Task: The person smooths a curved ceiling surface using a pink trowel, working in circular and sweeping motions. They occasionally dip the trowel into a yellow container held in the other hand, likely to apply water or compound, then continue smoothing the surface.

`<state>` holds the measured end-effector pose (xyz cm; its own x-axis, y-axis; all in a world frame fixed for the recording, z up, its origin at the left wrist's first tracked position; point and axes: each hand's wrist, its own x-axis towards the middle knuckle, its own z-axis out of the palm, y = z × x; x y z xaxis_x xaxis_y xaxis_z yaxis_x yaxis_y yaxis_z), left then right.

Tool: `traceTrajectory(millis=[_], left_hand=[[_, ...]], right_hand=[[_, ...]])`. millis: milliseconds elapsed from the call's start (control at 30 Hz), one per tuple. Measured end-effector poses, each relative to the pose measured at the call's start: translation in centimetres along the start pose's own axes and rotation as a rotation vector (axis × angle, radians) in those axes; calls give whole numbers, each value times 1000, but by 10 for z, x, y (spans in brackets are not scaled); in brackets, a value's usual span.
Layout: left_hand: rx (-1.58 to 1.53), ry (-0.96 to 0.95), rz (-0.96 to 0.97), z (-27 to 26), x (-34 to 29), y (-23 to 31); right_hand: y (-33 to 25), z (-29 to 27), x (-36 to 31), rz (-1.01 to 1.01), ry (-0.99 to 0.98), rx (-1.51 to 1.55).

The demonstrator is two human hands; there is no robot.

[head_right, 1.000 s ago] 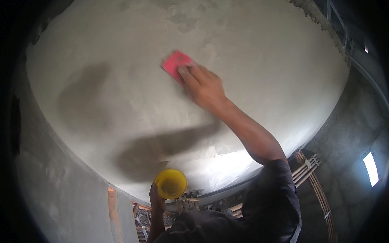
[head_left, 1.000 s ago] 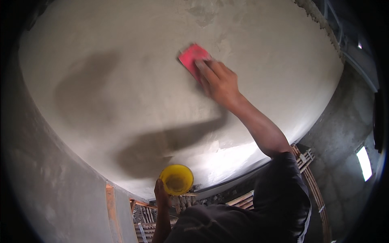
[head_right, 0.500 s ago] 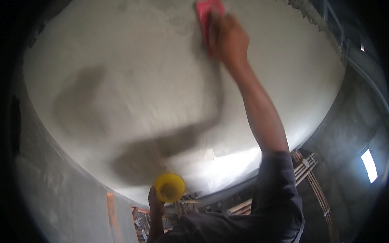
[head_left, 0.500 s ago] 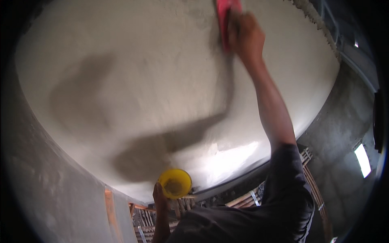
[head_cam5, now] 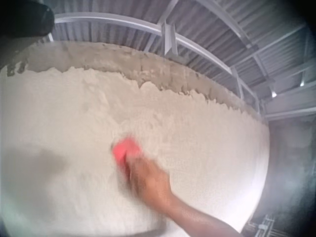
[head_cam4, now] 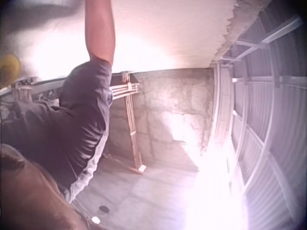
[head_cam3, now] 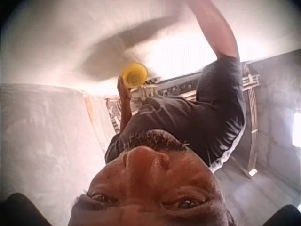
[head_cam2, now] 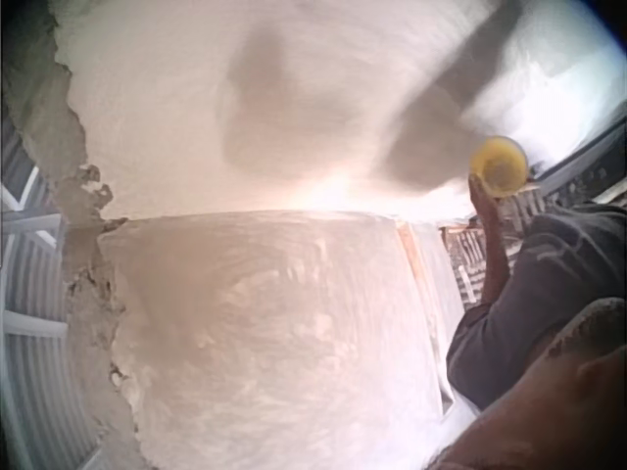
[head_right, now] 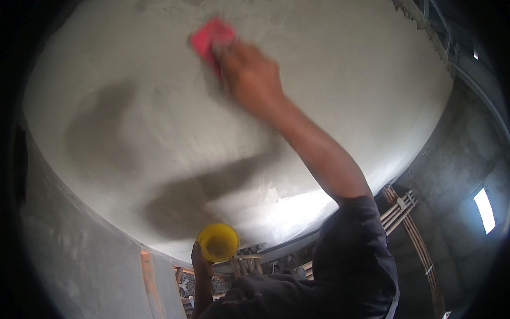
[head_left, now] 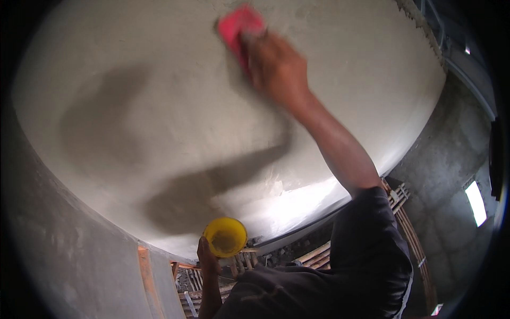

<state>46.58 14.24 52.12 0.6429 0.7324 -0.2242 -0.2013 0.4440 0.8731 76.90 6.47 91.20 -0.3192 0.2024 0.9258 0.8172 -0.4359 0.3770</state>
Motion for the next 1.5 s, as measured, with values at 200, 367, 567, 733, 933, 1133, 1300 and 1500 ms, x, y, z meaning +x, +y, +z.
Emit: traceTrajectory(millis=[200, 367, 567, 733, 933, 1133, 1300, 1500], left_hand=[[29, 5, 10, -9, 7, -15], [20, -20, -26, 3, -5, -2], [23, -75, 29, -11, 13, -21], [-2, -90, 7, -5, 5, -10], [-38, 0, -50, 7, -2, 10], [436, -187, 263, -14, 6, -6], [12, -38, -16, 1, 0, -3], [52, -98, 23, 13, 2, 13]], right_hand=[[59, -35, 13, 202, 3, -46], [-9, -12, -29, 26, -75, 109], [54, -39, 5, 311, -48, -63], [3, -24, -44, 25, -104, 69], [44, -37, -6, 281, -38, -47], [28, -45, -78, 56, -217, 44], [62, -35, 6, 308, 11, -54], [-21, -36, -108, 25, -425, 244]])
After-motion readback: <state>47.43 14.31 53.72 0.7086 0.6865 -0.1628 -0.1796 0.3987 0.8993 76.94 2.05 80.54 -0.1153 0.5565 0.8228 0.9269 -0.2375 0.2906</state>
